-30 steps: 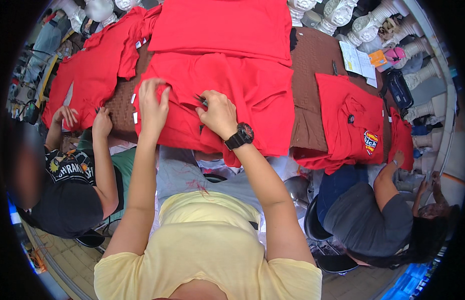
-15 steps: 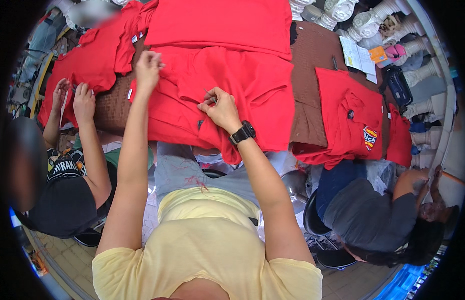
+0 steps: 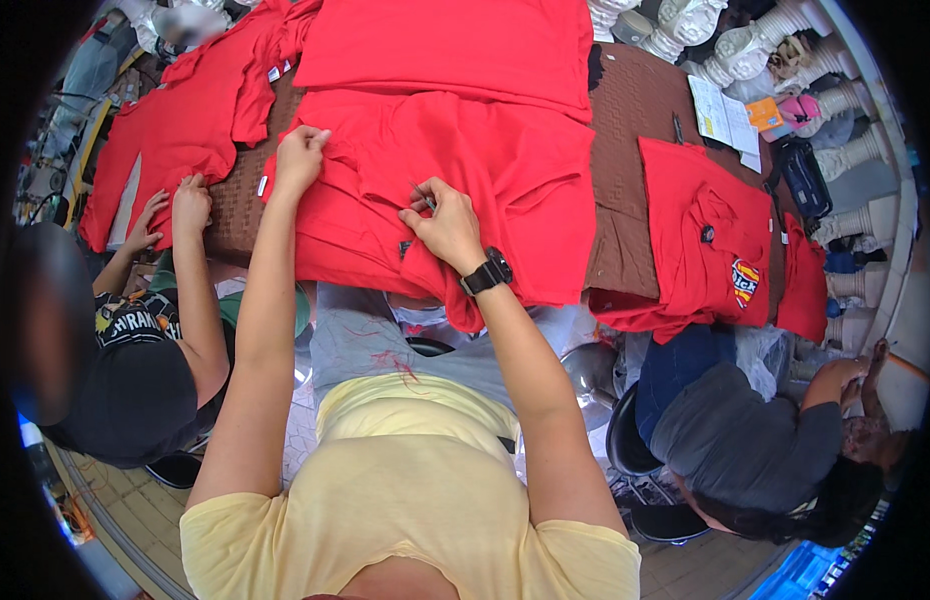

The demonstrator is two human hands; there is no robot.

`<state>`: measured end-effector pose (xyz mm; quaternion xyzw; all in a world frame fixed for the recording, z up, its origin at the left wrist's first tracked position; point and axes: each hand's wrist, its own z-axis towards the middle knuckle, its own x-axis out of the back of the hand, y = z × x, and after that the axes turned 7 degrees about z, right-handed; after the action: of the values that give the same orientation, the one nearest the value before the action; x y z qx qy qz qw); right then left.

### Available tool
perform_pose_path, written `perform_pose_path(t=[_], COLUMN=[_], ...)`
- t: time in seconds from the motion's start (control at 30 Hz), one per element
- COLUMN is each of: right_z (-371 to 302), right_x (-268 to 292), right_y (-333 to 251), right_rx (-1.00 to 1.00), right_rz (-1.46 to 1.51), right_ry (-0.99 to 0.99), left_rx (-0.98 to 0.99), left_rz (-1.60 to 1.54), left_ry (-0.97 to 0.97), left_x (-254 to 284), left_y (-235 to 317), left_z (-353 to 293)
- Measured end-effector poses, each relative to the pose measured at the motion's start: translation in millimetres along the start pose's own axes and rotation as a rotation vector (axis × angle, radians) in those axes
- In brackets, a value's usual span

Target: The person trims loose threads from the necklines of red t-shirts using shears. They handle the shirts one at a time, cutting excess material from the collar region before moving to the next item.

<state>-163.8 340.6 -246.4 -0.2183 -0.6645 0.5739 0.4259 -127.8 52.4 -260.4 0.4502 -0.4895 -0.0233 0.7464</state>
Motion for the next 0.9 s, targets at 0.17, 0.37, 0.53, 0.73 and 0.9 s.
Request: perform_pose_path(t=[0.17,0.37,0.53,0.73,0.9], right_z=[3.4,2.8,-3.2,-29.2,-35.6], right_x=[6.7,7.9,11.2,40.9,50.8], right_y=[8.2,6.1,-3.9,-46.6,-36.3], right_rx=[0.057,0.078,0.104,0.101,0.055], right_rz=[0.007,0.071,0.241,0.167,0.122], right_ry=[-0.043,-0.049,-0.009,-0.010,-0.036], left_rx=[0.086,-0.059,-0.032,0.085,-0.123], left_rz=[-0.617,-0.703,-1.194,-0.758,-0.177], left_ry=[-0.006,-0.129,-0.139,-0.120,-0.106], left_x=[30.0,53.2,39.8,29.9,13.0], left_y=[12.1,41.7,45.9,54.6,67.9], left_z=[-34.8,-99.8,-111.3,-137.8,-157.2])
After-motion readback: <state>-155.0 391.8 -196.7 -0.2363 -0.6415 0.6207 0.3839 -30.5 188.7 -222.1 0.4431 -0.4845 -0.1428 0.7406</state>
